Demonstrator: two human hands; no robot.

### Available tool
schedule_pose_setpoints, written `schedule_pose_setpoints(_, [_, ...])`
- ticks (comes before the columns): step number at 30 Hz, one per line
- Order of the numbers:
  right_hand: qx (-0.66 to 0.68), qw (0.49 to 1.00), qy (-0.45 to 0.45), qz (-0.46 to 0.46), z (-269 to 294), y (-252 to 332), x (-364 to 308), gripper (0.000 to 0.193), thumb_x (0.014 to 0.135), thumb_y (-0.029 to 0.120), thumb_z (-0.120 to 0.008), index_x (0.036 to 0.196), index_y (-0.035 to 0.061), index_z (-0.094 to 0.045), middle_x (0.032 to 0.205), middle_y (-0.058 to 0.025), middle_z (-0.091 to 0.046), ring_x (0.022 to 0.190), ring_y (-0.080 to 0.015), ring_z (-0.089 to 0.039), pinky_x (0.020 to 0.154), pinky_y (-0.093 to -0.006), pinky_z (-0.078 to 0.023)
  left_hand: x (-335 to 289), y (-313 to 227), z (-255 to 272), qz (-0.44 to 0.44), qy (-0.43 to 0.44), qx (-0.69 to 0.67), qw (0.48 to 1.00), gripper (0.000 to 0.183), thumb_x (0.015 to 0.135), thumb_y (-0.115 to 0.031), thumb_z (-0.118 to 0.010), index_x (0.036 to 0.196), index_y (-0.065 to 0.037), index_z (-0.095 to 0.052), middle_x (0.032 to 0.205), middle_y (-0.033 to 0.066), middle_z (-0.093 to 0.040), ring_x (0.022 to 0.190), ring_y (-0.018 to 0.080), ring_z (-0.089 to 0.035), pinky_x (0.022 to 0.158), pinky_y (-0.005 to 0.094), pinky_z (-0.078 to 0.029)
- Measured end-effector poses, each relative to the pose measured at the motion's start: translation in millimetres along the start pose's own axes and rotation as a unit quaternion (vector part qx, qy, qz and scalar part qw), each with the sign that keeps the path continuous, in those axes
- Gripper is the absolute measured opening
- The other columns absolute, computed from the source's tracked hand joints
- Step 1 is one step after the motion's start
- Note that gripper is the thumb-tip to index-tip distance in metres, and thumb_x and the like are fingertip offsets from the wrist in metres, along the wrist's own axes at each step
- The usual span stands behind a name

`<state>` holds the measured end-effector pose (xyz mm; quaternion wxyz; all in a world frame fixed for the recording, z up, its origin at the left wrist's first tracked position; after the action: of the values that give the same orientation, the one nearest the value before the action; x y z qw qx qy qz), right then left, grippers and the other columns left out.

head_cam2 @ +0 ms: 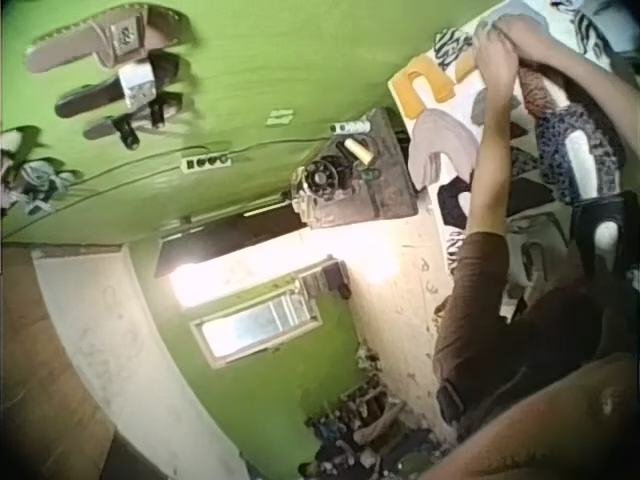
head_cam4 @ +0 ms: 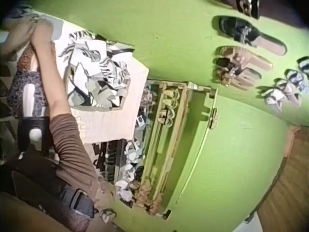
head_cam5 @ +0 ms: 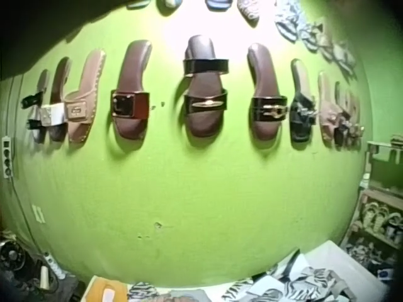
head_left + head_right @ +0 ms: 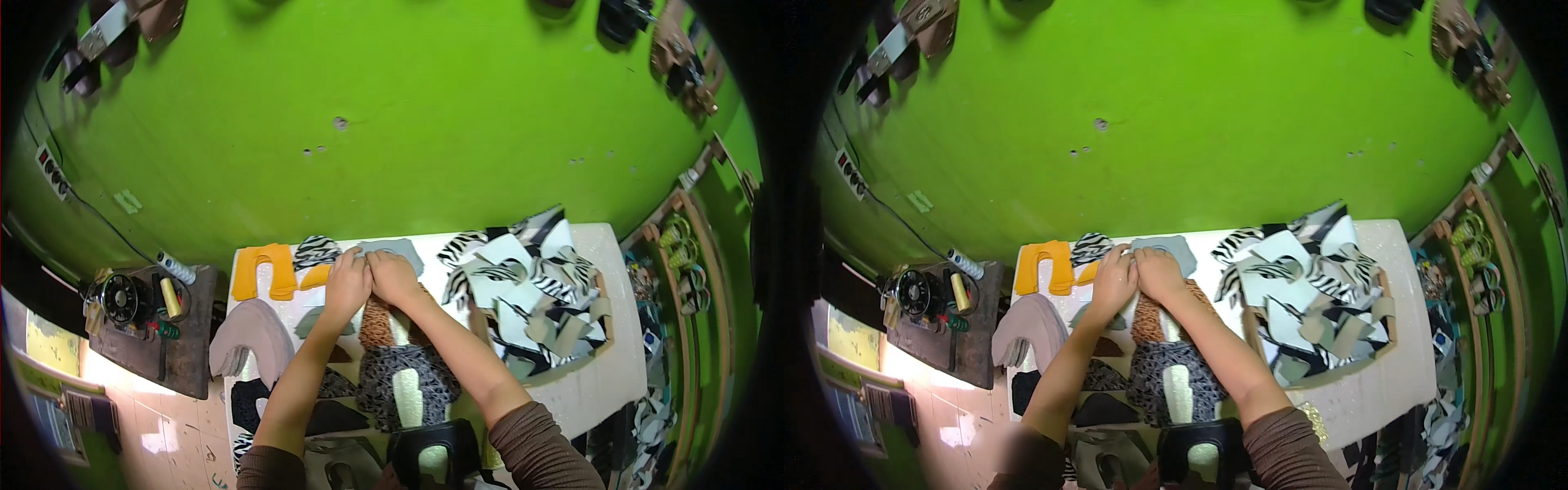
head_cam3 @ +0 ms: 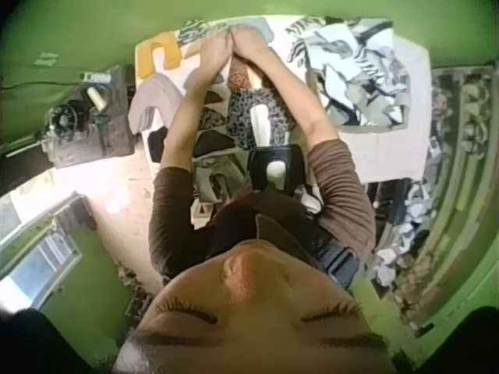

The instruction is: Sorting and organizing patterned fabric shoe components from a box onto a workstation table.

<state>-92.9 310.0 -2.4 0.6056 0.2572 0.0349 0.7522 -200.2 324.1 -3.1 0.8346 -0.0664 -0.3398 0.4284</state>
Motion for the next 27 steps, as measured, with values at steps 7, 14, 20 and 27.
schedule_pose_setpoints(7, [-0.003, 1.000, -0.021, -0.016, 96.9, -72.3, -98.3, 0.014, 0.076, 0.014, -0.051, 0.079, 0.0024, -0.058, 0.075, -0.0146, -0.059, 0.072, -0.0305, -0.058, 0.067, -0.0394, -0.046, 1.9, -124.1, -25.1, -0.024, 0.095, -0.175, 0.980, 0.015, 0.078, -0.011, -0.053, 0.086, 0.000, -0.059, 0.090, 0.0130, -0.058, 0.085, 0.0306, -0.055, 0.074, 0.0387, -0.045])
schedule_pose_setpoints(14, [-0.110, 0.981, -0.083, -0.135, 178.6, -171.7, -186.3, 0.026, 0.072, 0.010, -0.057, 0.098, 0.0042, -0.057, 0.094, -0.0130, -0.054, 0.091, -0.0311, -0.051, 0.079, -0.0405, -0.040, -10.5, -226.3, -86.5, 0.015, 0.141, -0.246, 0.959, 0.020, 0.082, -0.015, -0.050, 0.092, -0.001, -0.060, 0.094, 0.0151, -0.058, 0.087, 0.0316, -0.056, 0.077, 0.0351, -0.045])
schedule_pose_setpoints(20, [-0.091, 0.983, -0.001, -0.159, 183.0, -216.6, -216.1, 0.034, 0.073, 0.016, -0.062, 0.105, 0.0073, -0.056, 0.101, -0.0135, -0.052, 0.097, -0.0311, -0.049, 0.084, -0.0406, -0.038, -10.6, -283.6, -114.9, -0.045, 0.066, -0.143, 0.986, 0.016, 0.079, -0.013, -0.053, 0.090, -0.004, -0.060, 0.088, 0.0142, -0.059, 0.080, 0.0324, -0.057, 0.071, 0.0388, -0.044])
schedule_pose_setpoints(27, [-0.001, 0.991, -0.046, -0.122, 198.9, -230.5, -216.5, 0.031, 0.070, 0.019, -0.067, 0.098, 0.0085, -0.058, 0.094, -0.0105, -0.054, 0.092, -0.0283, -0.051, 0.081, -0.0383, -0.038, -11.8, -304.8, -117.1, 0.023, 0.133, -0.170, 0.976, 0.020, 0.082, -0.018, -0.053, 0.092, -0.002, -0.060, 0.083, 0.0132, -0.059, 0.075, 0.0288, -0.058, 0.070, 0.0361, -0.045])
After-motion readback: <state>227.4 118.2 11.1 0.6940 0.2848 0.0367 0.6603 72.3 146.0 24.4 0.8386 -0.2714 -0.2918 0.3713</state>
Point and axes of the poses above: each hand's wrist, its own x-axis towards the middle knuckle, its own z-axis out of the back of the hand, y = z × x, the point moved 3 cm from there along x, towards the middle knuckle
